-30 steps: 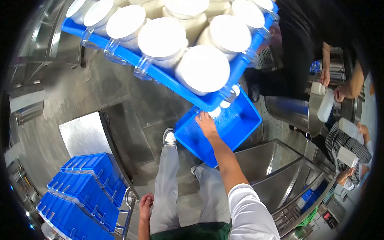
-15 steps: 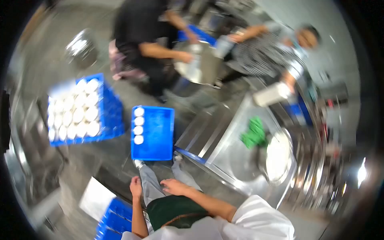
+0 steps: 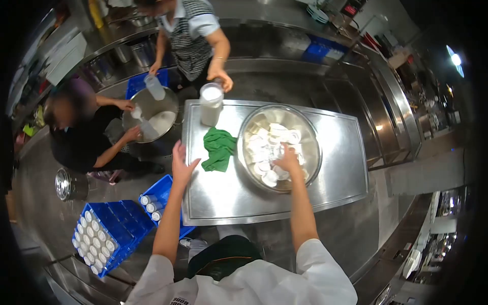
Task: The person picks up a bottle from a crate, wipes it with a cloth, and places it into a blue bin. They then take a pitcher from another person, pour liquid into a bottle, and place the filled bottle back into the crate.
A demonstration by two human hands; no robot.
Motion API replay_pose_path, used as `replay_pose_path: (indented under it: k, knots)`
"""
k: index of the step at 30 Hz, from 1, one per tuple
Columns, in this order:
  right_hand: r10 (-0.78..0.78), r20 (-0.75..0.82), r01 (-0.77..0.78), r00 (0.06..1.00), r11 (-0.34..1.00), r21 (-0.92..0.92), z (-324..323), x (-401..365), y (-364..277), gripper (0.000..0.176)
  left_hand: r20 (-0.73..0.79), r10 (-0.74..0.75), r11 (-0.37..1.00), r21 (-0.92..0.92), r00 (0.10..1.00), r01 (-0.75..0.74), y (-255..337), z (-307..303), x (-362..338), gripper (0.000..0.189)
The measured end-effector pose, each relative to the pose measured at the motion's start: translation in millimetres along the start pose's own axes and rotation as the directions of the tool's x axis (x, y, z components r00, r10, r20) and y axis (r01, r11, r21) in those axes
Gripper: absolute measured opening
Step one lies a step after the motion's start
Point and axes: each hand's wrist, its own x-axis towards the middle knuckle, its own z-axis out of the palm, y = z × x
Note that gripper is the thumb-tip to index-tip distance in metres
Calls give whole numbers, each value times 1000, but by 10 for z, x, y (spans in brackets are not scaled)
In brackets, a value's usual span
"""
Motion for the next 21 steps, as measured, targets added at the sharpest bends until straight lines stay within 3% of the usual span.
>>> replay_pose_path:
  k: [1, 2, 4, 6, 8, 10, 11, 12, 13, 14, 15, 16, 17, 18, 20, 21]
  knots:
    - [164, 37, -148, 986, 952, -269, -214, -166, -544, 112, -73, 120, 985, 131, 990, -110, -63, 255, 326, 117]
    - [121, -8, -116, 993, 928, -354, -112, -157, -549, 100, -80, 182, 976, 133, 980, -170, -69, 437, 619, 122]
    - [42, -52, -56, 998, 955, -292, 20, -98, -441, 85, -85, 231, 941, 275, 969, -200, 13, 722, 1095, 126]
    - [70, -100, -93, 993, 963, -252, 62, -129, -449, 79, -133, 254, 922, 332, 958, -198, 107, 930, 1384, 126]
    - [85, -155, -117, 984, 970, -214, 34, -175, -420, 73, -160, 282, 922, 318, 946, -221, 167, 1081, 1536, 123]
    - [-73, -268, -6, 961, 960, -282, 21, -232, -383, 71, -215, 316, 920, 308, 924, -243, 204, 1177, 1639, 120]
    - [-16, -290, -35, 957, 985, -171, -147, -279, -536, 63, -236, 245, 947, 267, 940, -180, 197, 1222, 1642, 114]
    - [-39, -289, -12, 957, 985, -173, -228, -308, -593, 63, -257, 169, 968, 224, 952, -111, 174, 1251, 1649, 108]
    - [-39, -406, 1, 913, 996, -94, -294, -344, -606, 60, -294, 236, 960, 220, 926, -175, 157, 1252, 1681, 96]
    - [-26, -516, 22, 856, 1000, -14, -372, -375, -633, 56, -314, 237, 959, 225, 919, -171, 181, 1231, 1673, 96]
    - [-45, -514, 41, 857, 999, -18, -471, -388, -681, 56, -288, 233, 957, 236, 929, -167, 215, 1217, 1647, 95]
    - [98, -397, 81, 913, 908, 411, -568, -412, -737, 54, -259, 230, 955, 247, 938, -166, 253, 1190, 1612, 93]
    - [173, -220, 59, 960, 644, 763, -678, -419, -817, 51, -243, 304, 935, 260, 921, -240, 296, 1151, 1578, 94]
    - [159, -222, 70, 962, 643, 763, -812, -427, -953, 51, -255, 310, 934, 265, 916, -242, 354, 1106, 1525, 94]
    - [26, -8, 4, 1000, 152, 988, -1000, -457, -1216, 48, -205, 357, 917, 263, 911, -300, 481, 995, 1326, 94]
    - [-47, -28, 30, 999, 54, 998, -1036, -451, -1330, 46, -206, 333, 929, 239, 920, -283, 601, 930, 1198, 92]
